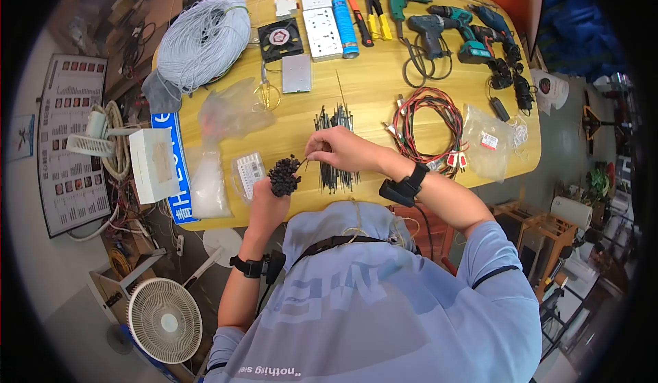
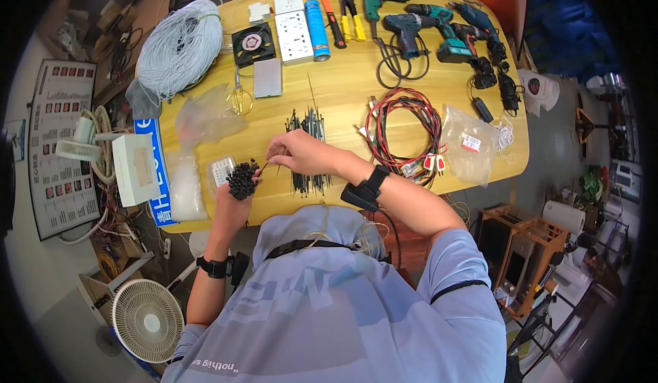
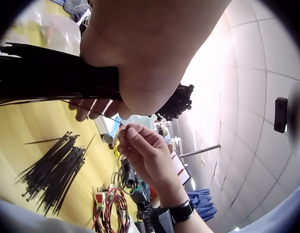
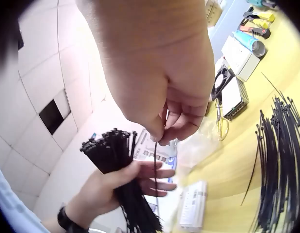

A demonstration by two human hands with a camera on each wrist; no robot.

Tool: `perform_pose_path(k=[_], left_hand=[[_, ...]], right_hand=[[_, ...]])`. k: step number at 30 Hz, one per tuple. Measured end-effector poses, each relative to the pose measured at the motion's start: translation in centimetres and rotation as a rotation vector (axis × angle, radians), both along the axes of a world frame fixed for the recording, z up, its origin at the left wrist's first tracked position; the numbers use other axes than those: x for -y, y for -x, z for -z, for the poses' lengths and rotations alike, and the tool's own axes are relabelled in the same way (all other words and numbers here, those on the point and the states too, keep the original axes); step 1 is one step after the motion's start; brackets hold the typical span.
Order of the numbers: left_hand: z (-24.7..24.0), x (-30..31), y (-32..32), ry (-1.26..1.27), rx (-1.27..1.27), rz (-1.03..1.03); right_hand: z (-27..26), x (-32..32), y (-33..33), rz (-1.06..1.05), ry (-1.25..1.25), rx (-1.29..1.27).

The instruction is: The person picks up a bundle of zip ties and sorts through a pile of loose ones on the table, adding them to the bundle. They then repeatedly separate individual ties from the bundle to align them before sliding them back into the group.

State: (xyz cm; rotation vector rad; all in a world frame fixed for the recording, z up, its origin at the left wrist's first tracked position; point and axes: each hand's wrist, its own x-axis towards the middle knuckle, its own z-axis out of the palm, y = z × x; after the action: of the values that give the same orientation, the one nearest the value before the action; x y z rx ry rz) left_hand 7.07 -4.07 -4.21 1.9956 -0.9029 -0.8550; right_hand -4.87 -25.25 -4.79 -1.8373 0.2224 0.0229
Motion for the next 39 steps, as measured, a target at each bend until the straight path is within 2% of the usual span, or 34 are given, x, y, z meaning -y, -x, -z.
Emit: perform_pose_path(k=[1, 3, 7, 9, 11, 12, 14, 15, 17, 21, 25, 27, 30, 35, 37, 39], left_hand=[[-0.1, 0.3, 0.3, 0.0, -0.002, 0.013], [-0.6, 0.7, 0.8, -0.033, -0.214, 0.02], [-0.9, 0.9, 1.2, -0.128, -0.144, 0.082], [-0.6, 0.6, 1.3, -0.009, -0.044, 0.113], [-0.8, 0.3, 1.4, 0.009, -0.019, 0.077], [-0.9, 0.1, 1.4, 0.024, 0.007, 0.042], [-0.9, -0.2, 1.3, 0.036, 0.027, 0.034], [-1.0, -0.5, 1.2, 0.047, 0.048, 0.026], [-0.4, -1.2, 1.1, 0.052, 0.035, 0.013], [-0.4, -1.7, 1.4, 0.035, 0.029, -0.02], [-0.2, -2.1, 1.6, -0.012, 0.036, -0.021], [-0.7, -1.9, 1.8, -0.004, 0.033, -0.016], [-1.2, -1.7, 2.0, 0.022, 0.013, -0.024], [-1.6, -1.6, 2.0, 0.051, -0.025, -0.051], [-1.5, -1.5, 2.1, 0.033, -0.072, -0.061], [-1.2, -1.4, 2.2, 0.094, -0.06, -0.053]], right_hand=[[-0.4, -0.3, 0.5, 0.047, -0.08, -0.023], [-0.9, -0.8, 1.4, 0.086, -0.144, -0.006], [-0.8, -1.3, 2.3, 0.085, -0.216, -0.017], [0.5, -1.1, 2.5, 0.078, -0.236, -0.032], [4.2, 0.0, 2.5, 0.246, -0.374, -0.134], [6.6, 0.9, 2.7, 0.343, -0.299, -0.186], [11.3, 3.1, 3.4, 0.402, 0.207, -0.423], [12.9, 3.6, 3.7, 0.4, 0.207, -0.425], [14.9, 3.9, 4.2, 0.451, 0.446, -0.603], [12.5, 3.2, 3.4, 0.465, 0.441, -0.589], [13.7, 2.4, 2.6, 0.52, 0.485, -0.54], [13.9, 2.8, 2.2, 0.506, 0.108, -0.704], [14.1, 3.0, 2.4, 0.538, -0.039, -0.708], [14.5, 4.0, 4.4, 0.472, -0.104, -0.664], [13.9, 4.2, 5.3, 0.442, -0.185, -0.548], [13.4, 4.4, 5.9, 0.437, -0.159, -0.544]])
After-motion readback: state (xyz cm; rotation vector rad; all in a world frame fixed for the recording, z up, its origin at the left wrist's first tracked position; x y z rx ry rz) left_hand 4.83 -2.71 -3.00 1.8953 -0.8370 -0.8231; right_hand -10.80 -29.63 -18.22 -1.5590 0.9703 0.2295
